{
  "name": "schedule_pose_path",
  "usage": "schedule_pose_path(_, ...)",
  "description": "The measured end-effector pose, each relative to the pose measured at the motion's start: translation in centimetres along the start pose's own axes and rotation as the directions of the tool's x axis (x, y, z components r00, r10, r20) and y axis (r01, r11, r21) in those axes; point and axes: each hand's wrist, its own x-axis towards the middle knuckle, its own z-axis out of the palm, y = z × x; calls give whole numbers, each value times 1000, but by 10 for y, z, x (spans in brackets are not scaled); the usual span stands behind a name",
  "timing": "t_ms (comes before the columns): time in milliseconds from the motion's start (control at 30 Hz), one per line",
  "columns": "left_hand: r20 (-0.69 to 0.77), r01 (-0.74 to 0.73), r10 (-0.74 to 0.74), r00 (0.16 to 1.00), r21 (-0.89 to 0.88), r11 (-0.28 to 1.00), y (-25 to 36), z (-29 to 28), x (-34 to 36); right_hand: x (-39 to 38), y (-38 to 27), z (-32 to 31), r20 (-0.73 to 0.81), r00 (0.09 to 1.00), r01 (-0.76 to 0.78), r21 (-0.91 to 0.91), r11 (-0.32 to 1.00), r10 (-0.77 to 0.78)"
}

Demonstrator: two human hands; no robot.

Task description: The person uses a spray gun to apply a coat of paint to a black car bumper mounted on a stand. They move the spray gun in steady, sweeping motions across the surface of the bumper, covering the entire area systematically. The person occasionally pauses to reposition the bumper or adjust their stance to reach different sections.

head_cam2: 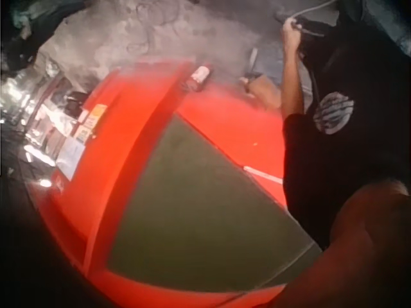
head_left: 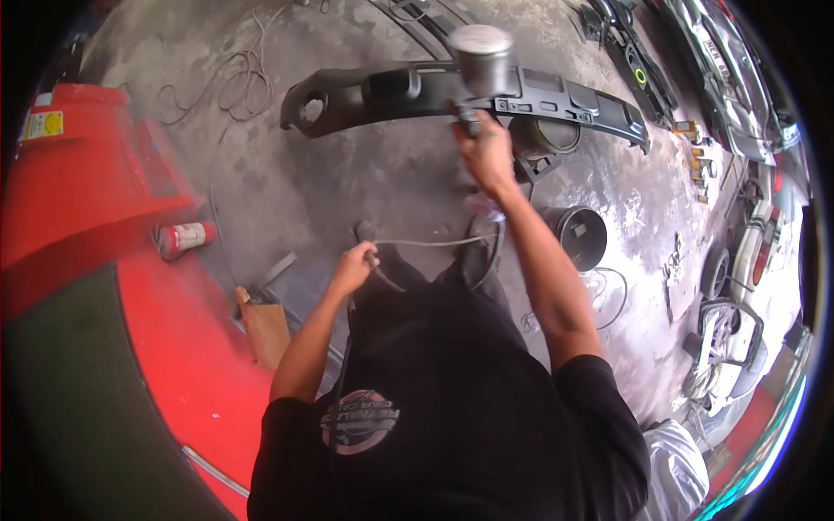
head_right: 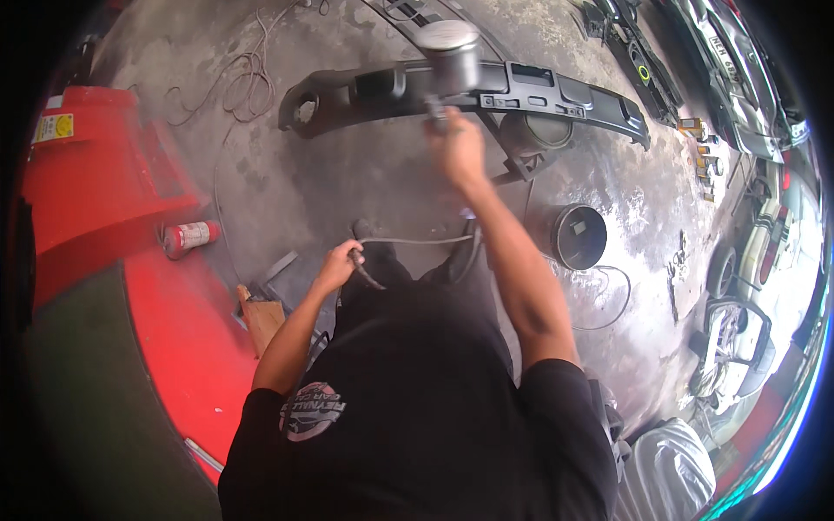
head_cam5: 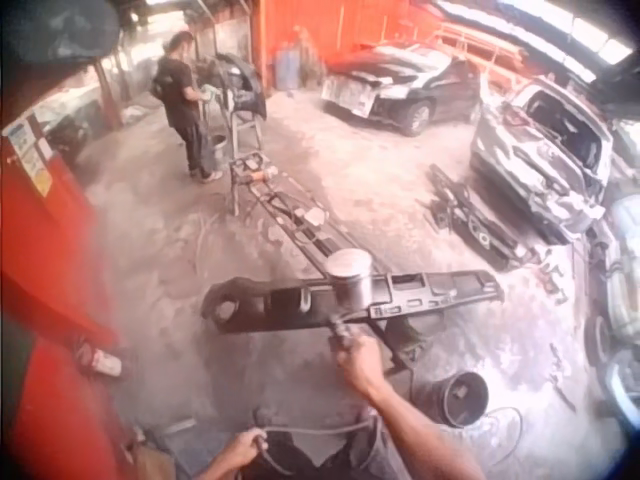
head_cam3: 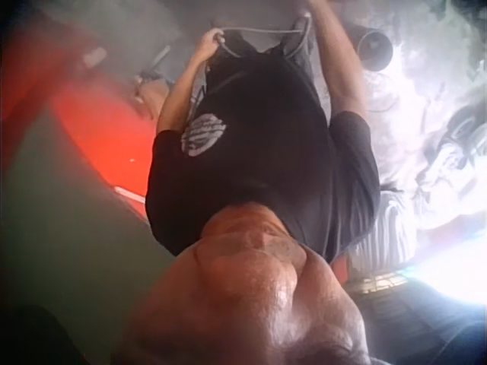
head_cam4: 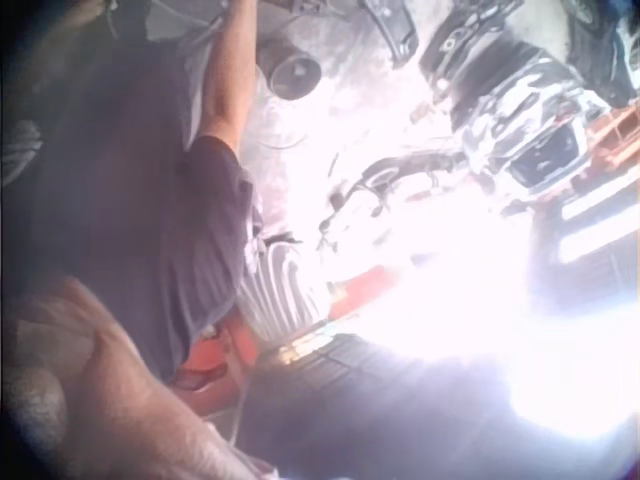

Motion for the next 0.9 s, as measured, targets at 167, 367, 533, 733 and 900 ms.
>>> schedule_pose_path(167, -97, 2, -2, 995, 0, 1000, -69, -78, -21, -13, -102, 100, 256, 959, 55, 249, 967, -120)
schedule_pose_path(367, 2, 85, -85, 996, 11, 996, -79, -92, -19, -29, -106, 98, 304, 946, -3, 358, 934, -114)
schedule_pose_path(533, -11, -88, 88, 996, 14, 996, -39, -58, -10, -20, -43, 2, 62, 986, -163, 150, 975, 155)
schedule_pose_path(733, 125, -85, 83, 989, 5, 996, -2, -32, -5, -4, 81, -116, -438, 857, -405, -248, 880, 271)
schedule_pose_path(900, 17, -102, 103, 995, -15, 995, -19, -37, -8, -2, 55, -110, -486, 828, -409, -183, 894, 280)
